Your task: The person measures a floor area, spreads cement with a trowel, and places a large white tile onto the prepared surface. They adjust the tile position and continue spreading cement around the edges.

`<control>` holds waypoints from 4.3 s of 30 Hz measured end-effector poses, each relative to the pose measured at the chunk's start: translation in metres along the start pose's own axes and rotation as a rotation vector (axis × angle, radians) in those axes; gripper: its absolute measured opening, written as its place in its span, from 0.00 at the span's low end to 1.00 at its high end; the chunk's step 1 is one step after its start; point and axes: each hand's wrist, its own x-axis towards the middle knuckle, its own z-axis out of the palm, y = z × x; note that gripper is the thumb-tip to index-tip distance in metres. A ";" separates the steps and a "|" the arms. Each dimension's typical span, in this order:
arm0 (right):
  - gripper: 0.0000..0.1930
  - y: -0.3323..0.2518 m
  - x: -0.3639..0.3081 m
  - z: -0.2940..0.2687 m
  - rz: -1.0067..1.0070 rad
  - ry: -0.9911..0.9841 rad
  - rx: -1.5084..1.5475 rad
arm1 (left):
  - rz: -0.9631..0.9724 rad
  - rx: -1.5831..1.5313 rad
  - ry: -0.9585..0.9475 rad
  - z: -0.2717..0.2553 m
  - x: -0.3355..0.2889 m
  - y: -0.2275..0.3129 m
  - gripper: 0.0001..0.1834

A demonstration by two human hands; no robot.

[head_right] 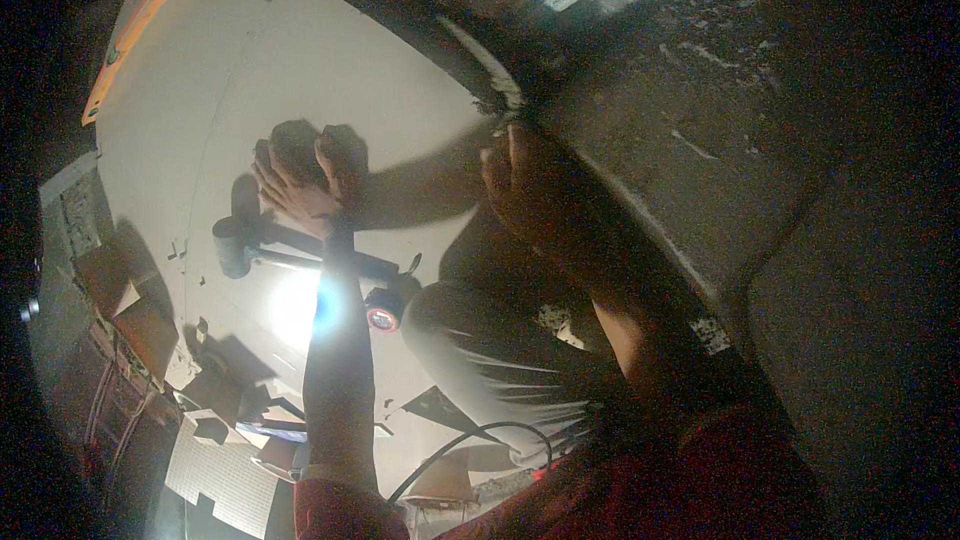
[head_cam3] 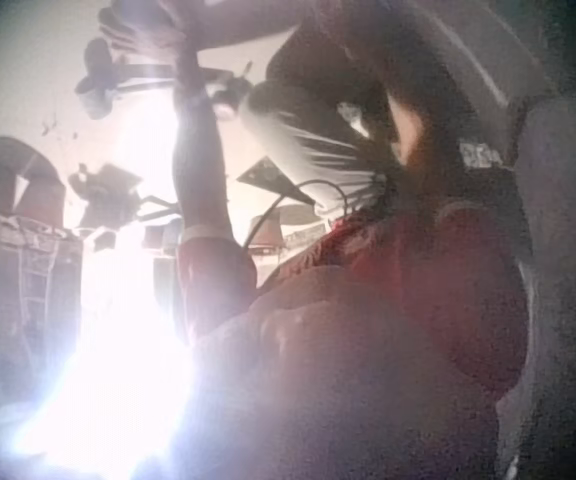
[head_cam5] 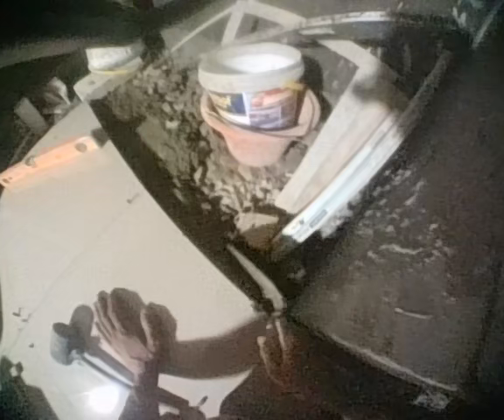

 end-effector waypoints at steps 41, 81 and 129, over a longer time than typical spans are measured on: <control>0.20 -0.007 -0.054 -0.003 0.109 -0.077 -0.013 | 0.034 0.003 0.004 0.002 -0.001 -0.003 0.46; 0.21 0.046 -0.072 0.012 -0.352 0.112 -0.754 | 0.060 -0.021 0.016 0.008 -0.001 -0.010 0.47; 0.33 -0.011 0.076 0.067 0.059 0.063 0.016 | -0.022 -0.060 -0.008 -0.007 0.004 0.003 0.44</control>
